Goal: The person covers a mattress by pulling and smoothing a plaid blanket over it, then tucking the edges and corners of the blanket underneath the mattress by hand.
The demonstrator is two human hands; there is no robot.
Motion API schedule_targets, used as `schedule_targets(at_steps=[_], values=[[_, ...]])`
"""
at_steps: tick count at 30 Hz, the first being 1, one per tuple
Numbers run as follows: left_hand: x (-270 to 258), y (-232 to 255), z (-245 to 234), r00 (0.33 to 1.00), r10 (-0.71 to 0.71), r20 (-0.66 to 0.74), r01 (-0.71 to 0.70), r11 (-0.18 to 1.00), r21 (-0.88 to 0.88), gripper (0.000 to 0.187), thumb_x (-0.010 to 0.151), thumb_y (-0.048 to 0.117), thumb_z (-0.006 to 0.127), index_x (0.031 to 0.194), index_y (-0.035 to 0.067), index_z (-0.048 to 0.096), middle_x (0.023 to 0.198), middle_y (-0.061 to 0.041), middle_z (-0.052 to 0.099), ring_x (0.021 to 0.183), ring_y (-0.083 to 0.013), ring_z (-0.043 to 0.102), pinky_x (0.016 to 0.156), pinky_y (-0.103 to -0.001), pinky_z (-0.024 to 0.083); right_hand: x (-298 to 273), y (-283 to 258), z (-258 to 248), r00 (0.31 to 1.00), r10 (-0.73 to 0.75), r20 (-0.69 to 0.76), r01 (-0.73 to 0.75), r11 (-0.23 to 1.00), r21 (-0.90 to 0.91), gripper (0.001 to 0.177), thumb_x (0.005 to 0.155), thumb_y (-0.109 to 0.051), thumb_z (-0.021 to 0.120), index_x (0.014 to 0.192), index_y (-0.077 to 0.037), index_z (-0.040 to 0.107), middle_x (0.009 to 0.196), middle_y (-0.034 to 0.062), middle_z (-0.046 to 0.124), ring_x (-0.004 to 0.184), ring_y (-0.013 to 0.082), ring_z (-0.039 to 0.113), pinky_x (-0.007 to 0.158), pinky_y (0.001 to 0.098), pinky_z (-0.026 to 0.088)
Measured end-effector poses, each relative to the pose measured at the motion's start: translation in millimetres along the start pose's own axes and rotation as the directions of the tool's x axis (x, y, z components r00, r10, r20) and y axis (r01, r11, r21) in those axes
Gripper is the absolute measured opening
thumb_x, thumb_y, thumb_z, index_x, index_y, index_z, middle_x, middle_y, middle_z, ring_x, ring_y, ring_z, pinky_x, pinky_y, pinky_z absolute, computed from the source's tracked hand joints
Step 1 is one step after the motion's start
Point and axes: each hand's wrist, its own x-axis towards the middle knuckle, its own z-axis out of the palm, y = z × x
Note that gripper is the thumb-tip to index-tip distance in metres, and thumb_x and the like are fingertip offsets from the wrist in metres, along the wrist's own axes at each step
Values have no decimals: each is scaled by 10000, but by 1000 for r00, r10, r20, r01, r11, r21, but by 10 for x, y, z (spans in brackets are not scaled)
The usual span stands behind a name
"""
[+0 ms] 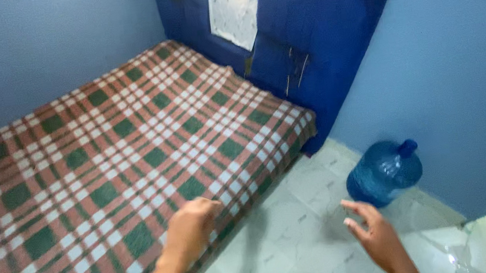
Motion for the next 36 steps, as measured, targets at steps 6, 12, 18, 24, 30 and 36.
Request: schedule_targets(at_steps=[6, 12, 18, 24, 30, 36], values=[[903, 922, 751, 977, 186, 102, -193, 979, 62, 277, 843, 112, 676, 1112, 70, 724, 996, -112, 667, 978, -325, 630, 802, -451, 517, 871, 379, -151, 967, -232, 104, 237, 970, -46, 459, 901, -293, 666, 1347, -190, 647, 1364, 64, 655, 1260, 257, 630, 1056, 398, 505], [1339, 1261, 975, 997, 60, 52, -63, 995, 73, 251, 881, 82, 661, 1125, 65, 718, 1029, -89, 672, 999, -310, 627, 810, -434, 511, 1962, 311, -865, 922, -381, 69, 385, 920, -74, 456, 894, -267, 665, 1340, -177, 654, 1361, 87, 660, 1274, 295, 618, 1056, 424, 487], [1393, 1289, 1104, 995, -97, 11, 95, 988, 125, 246, 881, 79, 656, 1118, 64, 721, 1018, -80, 676, 993, -295, 631, 812, -430, 511, 2826, 616, -887, 915, -391, 97, 393, 920, -3, 465, 895, -269, 660, 1351, -184, 647, 1346, 90, 654, 1245, 278, 646, 989, 409, 537], [1318, 1086, 1064, 942, -336, -22, 334, 926, 177, 218, 877, 103, 672, 1087, 72, 722, 999, -71, 678, 998, -286, 635, 860, -436, 512, 3267, 330, -485, 825, -493, 277, 521, 852, -37, 461, 895, -238, 680, 1352, -188, 650, 1344, 81, 654, 1175, 278, 659, 942, 399, 538], [1794, 579, 1268, 911, -398, -104, 411, 890, 196, 225, 878, 117, 679, 1095, 69, 716, 1023, -76, 681, 1014, -279, 639, 870, -434, 516, 3767, -113, -269, 840, -282, 465, 358, 930, -83, 478, 933, -243, 673, 1407, -249, 614, 1387, 14, 643, 991, 298, 680, 901, 379, 590], [2450, 79, 1662, 916, -389, -102, 401, 902, 160, 231, 885, 125, 676, 1106, 71, 714, 1055, -84, 676, 1023, -295, 636, 848, -452, 516, 4796, 481, 363, 823, -150, 548, 181, 983, -4, 452, 947, -247, 657, 1398, -231, 631, 1391, 53, 638, 1270, 239, 614, 1036, 406, 525]])
